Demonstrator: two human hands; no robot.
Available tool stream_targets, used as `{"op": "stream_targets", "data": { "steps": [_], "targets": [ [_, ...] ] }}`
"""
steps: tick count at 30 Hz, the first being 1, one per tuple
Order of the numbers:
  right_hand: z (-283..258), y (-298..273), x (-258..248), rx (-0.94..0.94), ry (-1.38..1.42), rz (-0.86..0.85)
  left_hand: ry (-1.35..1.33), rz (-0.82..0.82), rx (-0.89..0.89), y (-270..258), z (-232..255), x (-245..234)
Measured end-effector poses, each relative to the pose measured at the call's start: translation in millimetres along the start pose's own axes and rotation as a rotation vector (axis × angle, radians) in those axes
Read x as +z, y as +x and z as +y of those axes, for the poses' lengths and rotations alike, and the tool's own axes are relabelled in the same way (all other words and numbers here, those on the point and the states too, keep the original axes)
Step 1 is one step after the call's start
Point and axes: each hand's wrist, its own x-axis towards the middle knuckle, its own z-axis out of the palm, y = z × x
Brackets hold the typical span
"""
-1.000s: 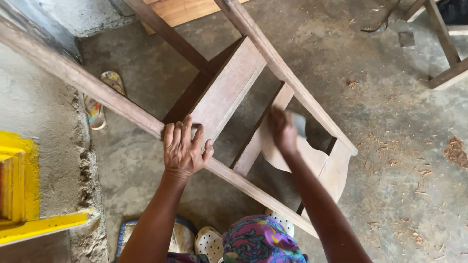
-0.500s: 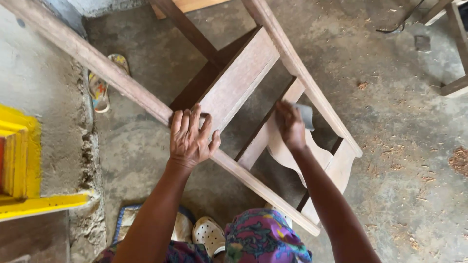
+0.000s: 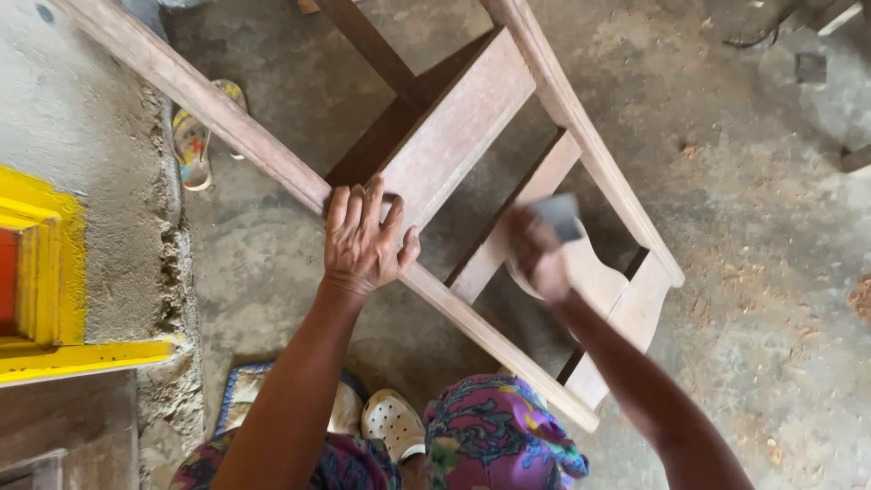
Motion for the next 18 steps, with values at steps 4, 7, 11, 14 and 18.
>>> {"op": "stream_targets", "data": {
  "steps": [4, 7, 11, 14, 18],
  "targets": [
    [21, 26, -17, 0.054, 0.308, -0.01, 0.001, 0.014, 0.017, 1, -4, 4],
    [54, 15, -21, 0.107, 0.569, 0.031, 0.001, -0.014, 0.02, 5, -6, -2],
    [42, 4, -9, 0.152, 0.798, 0.082, -0.009, -0.029, 0.001, -1, 1, -1],
    [-9, 12, 29, 0.09, 0.47, 0.467, -0.007, 0.004, 0.006, 2, -1, 1],
    [25, 8, 14, 0.117, 1.124, 0.344, 0.003, 0.005, 0.01, 4, -2, 3]
  ]
}}
